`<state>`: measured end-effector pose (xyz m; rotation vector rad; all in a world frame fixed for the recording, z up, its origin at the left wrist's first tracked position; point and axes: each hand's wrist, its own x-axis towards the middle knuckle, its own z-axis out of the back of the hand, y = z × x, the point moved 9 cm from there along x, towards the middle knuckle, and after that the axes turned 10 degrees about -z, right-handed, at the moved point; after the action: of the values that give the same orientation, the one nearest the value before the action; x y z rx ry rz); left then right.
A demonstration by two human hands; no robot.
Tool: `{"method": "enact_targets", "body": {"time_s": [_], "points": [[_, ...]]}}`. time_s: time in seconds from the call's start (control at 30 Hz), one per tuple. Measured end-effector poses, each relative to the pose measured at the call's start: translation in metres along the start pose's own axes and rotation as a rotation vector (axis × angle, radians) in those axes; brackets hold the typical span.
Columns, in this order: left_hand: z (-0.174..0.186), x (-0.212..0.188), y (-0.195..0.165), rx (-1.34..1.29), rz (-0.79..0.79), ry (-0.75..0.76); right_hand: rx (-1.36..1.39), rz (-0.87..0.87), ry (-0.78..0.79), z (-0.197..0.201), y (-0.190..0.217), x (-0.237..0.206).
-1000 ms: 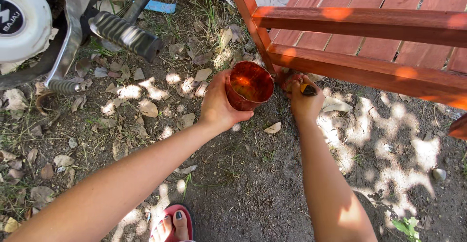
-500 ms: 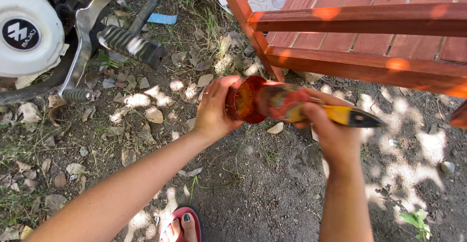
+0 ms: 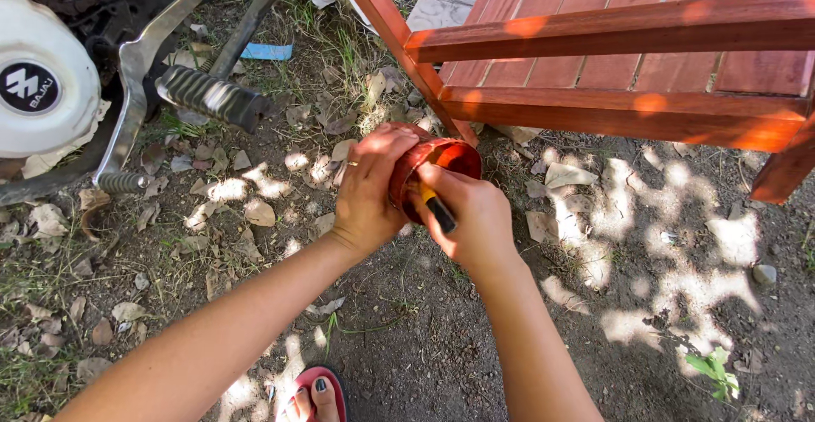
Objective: The person applies reddish-brown wood stain to a slatted wooden shelf unit with a paintbrush, dipping the brush into a container of stain held in the other hand. They work around the frame, brushing the legs, rails, and shelf edges of the unit while it stands on the ground outdoors.
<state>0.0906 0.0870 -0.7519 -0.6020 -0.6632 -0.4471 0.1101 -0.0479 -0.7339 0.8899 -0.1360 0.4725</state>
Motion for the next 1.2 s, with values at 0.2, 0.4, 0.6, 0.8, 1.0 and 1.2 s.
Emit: {"method": "enact_targets", "body": {"time_s": [0.2, 0.4, 0.6, 0.8, 1.0, 1.2], "points": [[-0.011, -0.005, 0.001, 0.232, -0.058, 0.166, -0.084, -0.054, 0.141, -0.016, -0.018, 0.000], [-0.027, -0.017, 0.038, 0.005, 0.283, 0.199, 0.419, -0.405, -0.062, 0.001, -0.057, -0.010], [-0.032, -0.050, 0.067, -0.123, 0.656, 0.189, 1.097, -0.939, -0.334, 0.012, -0.154, -0.047], [-0.021, -0.053, 0.077, -0.032, 0.714, 0.198, 1.316, -1.114, -0.482, -0.007, -0.181, -0.031], [-0.014, -0.052, 0.066, -0.069, 0.726, 0.191, 1.207, -0.963, -0.526, -0.017, -0.139, 0.017], [-0.013, -0.044, 0.056, -0.133, 0.702, 0.179, 0.921, -0.901, -0.561, -0.008, -0.123, 0.021]]}}
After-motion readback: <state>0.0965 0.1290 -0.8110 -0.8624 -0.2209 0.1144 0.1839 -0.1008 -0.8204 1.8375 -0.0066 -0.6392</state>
